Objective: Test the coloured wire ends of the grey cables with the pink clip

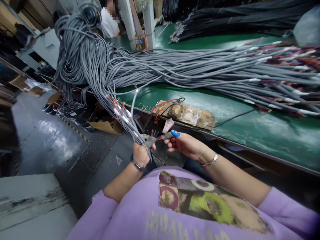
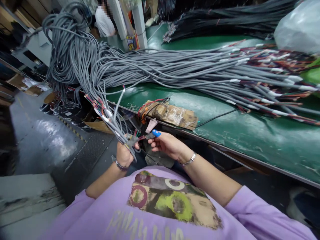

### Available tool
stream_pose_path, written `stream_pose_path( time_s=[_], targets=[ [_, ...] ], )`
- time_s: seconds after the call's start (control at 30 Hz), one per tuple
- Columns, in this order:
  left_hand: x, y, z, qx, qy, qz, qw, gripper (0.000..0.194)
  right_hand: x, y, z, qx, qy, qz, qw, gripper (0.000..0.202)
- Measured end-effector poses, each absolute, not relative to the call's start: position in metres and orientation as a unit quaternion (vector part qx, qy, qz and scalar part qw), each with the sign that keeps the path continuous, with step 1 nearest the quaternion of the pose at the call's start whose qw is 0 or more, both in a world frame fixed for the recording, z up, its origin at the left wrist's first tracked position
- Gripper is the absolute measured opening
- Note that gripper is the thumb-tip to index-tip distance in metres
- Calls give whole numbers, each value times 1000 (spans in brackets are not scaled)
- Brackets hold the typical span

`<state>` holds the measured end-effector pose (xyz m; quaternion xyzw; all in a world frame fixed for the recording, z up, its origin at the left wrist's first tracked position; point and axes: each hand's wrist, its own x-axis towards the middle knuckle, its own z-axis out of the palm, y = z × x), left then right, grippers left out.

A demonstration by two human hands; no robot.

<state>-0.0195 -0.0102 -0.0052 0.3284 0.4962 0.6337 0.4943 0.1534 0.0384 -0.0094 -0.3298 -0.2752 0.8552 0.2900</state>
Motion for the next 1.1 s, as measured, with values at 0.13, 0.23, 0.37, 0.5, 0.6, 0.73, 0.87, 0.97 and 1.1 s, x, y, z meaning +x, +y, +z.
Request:
stream_pose_path(
  time_s=[0.13, 0.23, 0.37, 0.5, 0.6, 0.73, 0.87, 0.97, 1.1],
  targets=[
    [-34, -7, 7, 260, 490, 658, 510, 26, 168, 30, -24, -361, -261, 843, 301, 18],
    [-39, -8, 12, 245, 497, 657, 511, 28, 177, 22, -38, -385, -241, 835, 310, 11],
    [-36, -6, 14, 237, 499, 666, 502, 31, 184, 13, -46, -387, -239, 833, 314, 9],
    [-30, -4, 11, 239, 504, 671, 489, 33, 187, 8, -44, -395, -249, 825, 319, 11],
    [-26, -4, 7, 251, 513, 662, 485, 31, 189, 6, -46, -403, -249, 823, 313, 9],
    [-22, -7, 4, 279, 513, 650, 486, 27, 185, 6, -55, -408, -252, 825, 300, 7],
    [-22, -11, 2, 296, 519, 645, 477, 25, 178, 8, -61, -398, -256, 832, 290, 6],
    [-24, -14, 0, 311, 518, 643, 471, 24, 175, 9, -60, -383, -262, 839, 285, 5],
    [-24, -17, -3, 304, 518, 650, 465, 25, 178, 8, -56, -376, -280, 841, 271, 9]
  ],
)
